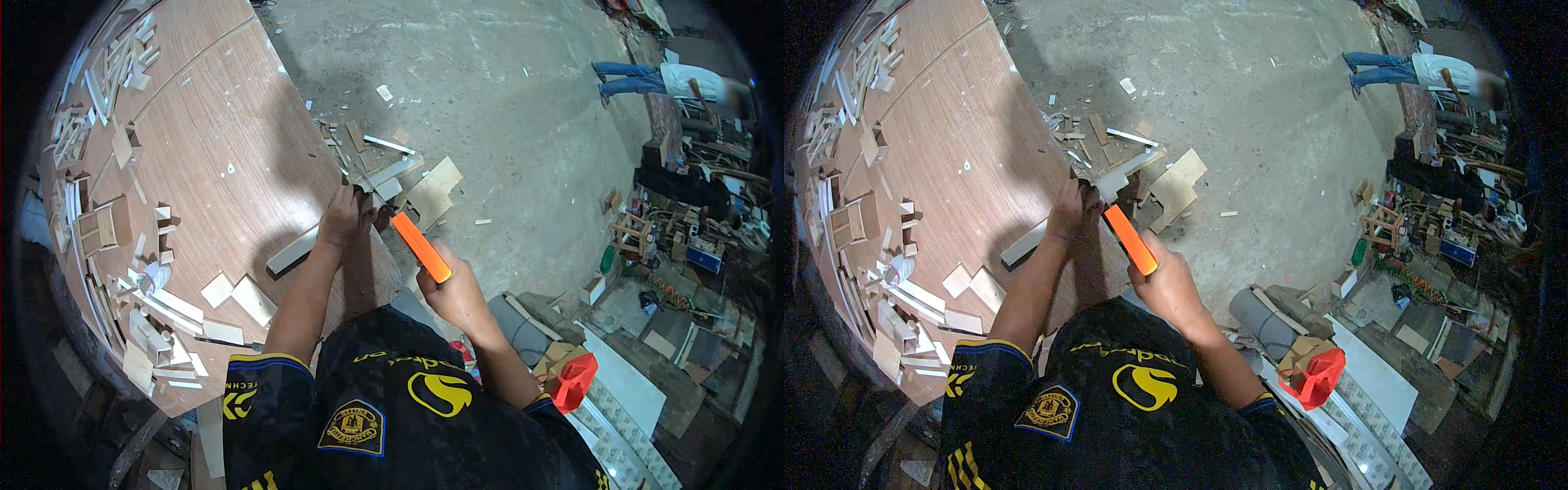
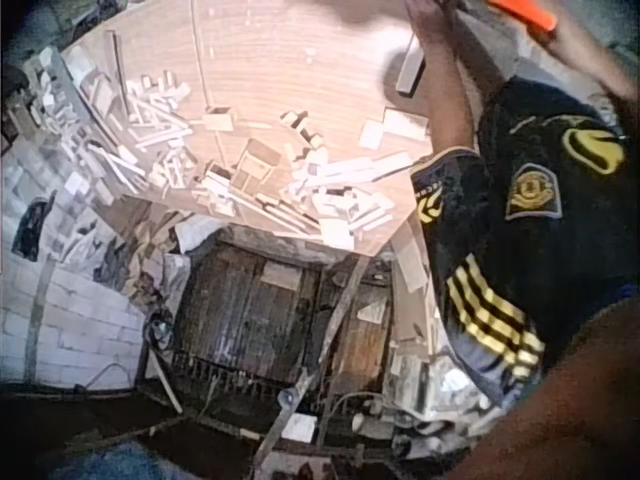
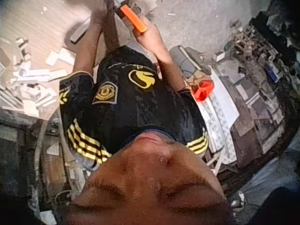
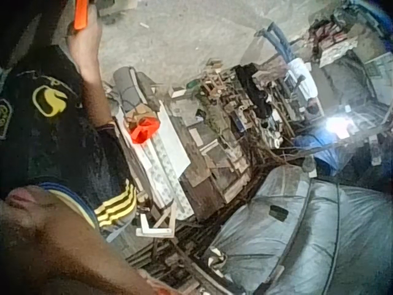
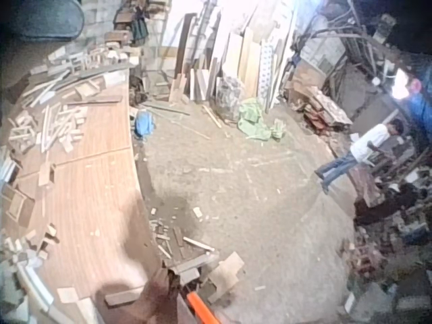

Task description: Sawing and sanding small wooden blocks at a workbench.

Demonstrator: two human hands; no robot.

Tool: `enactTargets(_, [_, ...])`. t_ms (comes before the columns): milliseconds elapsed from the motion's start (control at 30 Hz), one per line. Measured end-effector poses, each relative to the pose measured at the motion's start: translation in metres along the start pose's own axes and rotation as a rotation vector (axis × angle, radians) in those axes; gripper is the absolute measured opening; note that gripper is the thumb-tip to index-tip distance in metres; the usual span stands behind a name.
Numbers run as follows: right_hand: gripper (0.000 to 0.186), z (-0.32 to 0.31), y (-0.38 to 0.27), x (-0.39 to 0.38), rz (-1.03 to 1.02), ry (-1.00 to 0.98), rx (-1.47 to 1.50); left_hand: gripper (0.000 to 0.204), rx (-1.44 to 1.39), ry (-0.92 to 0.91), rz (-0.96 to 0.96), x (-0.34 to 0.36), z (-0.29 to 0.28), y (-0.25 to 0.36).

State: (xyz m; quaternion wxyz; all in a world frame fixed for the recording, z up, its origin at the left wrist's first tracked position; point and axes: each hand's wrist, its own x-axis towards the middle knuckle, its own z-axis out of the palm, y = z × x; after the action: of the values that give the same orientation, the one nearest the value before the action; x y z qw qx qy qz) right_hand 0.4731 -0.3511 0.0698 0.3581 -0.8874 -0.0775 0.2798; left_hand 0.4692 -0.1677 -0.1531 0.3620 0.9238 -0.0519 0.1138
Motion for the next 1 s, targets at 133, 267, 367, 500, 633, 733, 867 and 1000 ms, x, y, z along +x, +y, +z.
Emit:
enactTargets(133, [0.015, 0.005, 0.001, -0.005, 0.003, 0.0, -0.01, 0.031, -0.001, 0.033, -0.008, -0.005, 0.006, -0.007])
enactTargets(267, [0.025, 0.011, 0.009, -0.011, 0.038, -0.009, -0.013, 0.031, 0.029, 0.047, 0.024, -0.002, 0.006, -0.006])
enactTargets(367, [0.012, 0.006, 0.007, -0.019, 0.04, 0.009, -0.027, 0.032, 0.057, 0.045, 0.046, -0.002, 0.005, -0.006])
enactTargets(500, [0.008, -0.002, 0.012, -0.039, 0.129, -0.009, 0.04, 0.032, 0.059, 0.049, 0.048, -0.005, 0.012, -0.01])
enactTargets(633, [0.007, 0.003, 0.018, -0.047, 0.146, -0.003, 0.057, 0.032, 0.069, 0.038, 0.051, -0.009, 0.017, -0.011])
enactTargets(733, [0.006, -0.001, 0.012, -0.052, 0.154, 0.003, 0.072, 0.032, 0.052, 0.005, 0.05, -0.008, 0.017, -0.01])
enactTargets(867, [0.005, -0.013, 0.008, -0.074, 0.223, -0.003, 0.099, 0.033, 0.075, 0.01, 0.023, -0.008, 0.014, -0.008])
enactTargets(1000, [0.013, -0.037, -0.003, -0.101, 0.151, -0.037, 0.035, 0.033, 0.014, -0.003, -0.063, -0.008, 0.008, -0.006])
